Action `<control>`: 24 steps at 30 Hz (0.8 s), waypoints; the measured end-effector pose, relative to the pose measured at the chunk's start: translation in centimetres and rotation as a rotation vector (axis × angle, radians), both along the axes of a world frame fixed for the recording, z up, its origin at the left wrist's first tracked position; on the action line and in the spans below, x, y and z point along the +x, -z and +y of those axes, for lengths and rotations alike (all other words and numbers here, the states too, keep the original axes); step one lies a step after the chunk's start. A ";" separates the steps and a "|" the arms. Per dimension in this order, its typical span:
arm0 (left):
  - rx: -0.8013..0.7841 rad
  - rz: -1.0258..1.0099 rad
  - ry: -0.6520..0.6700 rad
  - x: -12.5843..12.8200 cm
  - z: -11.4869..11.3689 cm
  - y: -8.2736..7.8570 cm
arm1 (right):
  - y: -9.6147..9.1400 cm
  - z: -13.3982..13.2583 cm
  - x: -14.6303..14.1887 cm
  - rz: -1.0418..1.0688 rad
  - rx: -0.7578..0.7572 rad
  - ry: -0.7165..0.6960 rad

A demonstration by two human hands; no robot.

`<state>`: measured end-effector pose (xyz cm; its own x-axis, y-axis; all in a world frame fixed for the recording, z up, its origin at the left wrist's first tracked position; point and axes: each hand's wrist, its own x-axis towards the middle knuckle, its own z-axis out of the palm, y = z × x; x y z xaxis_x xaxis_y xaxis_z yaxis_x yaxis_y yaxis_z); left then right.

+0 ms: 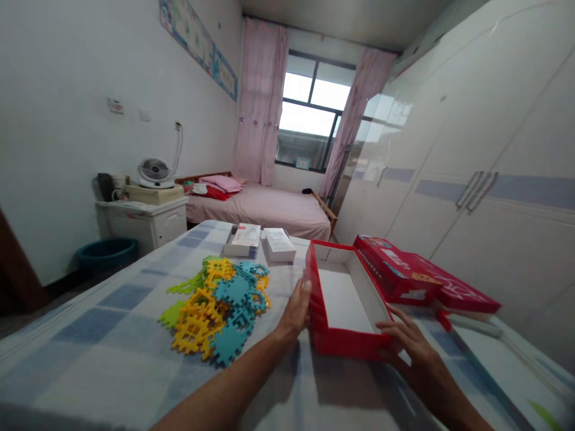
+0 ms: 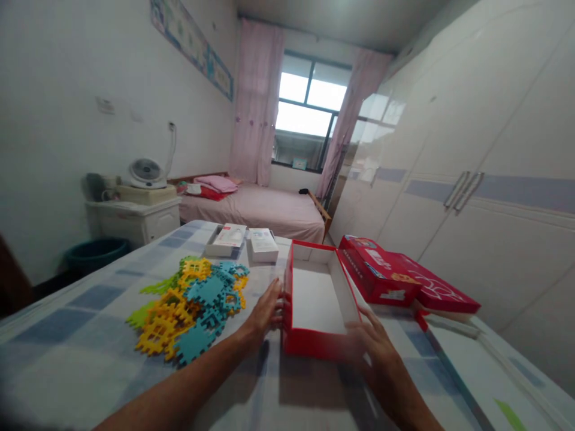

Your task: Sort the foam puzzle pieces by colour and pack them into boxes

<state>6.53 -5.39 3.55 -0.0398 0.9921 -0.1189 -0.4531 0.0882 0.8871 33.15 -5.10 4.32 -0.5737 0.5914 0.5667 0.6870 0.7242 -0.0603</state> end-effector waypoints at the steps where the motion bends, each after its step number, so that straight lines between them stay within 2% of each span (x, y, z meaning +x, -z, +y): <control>1: -0.015 0.050 -0.037 -0.1 0.1 0.4 | 0.1 0.9 -0.1 0.043 -0.047 0.021; 4: 0.043 0.168 -0.128 -0.3 0.3 1.5 | 0.3 4.3 -0.9 0.111 -0.178 0.044; 7: 0.083 0.237 -0.133 -0.4 0.4 2.6 | 0.6 8.7 -2.2 0.153 -0.272 0.046; 11: 0.091 0.317 -0.130 -0.4 0.4 3.2 | 0.8 14.2 -4.9 0.172 -0.295 0.033; 15: 0.085 0.339 -0.148 -0.5 0.4 3.2 | 0.5 17.3 -8.0 0.189 -0.293 0.068; 18: 0.084 0.342 -0.147 -0.6 0.6 3.3 | 0.3 17.6 -9.9 0.197 -0.246 0.134; 20: 0.086 0.349 -0.144 -0.7 0.7 3.3 | 0.3 16.6 -10.4 0.175 -0.179 0.219; 22: 0.081 0.364 -0.143 -0.8 0.7 3.2 | 0.2 14.8 -9.7 0.128 -0.113 0.284; 24: 0.058 0.385 -0.133 -0.8 0.7 3.1 | 0.3 12.3 -7.8 0.073 -0.062 0.321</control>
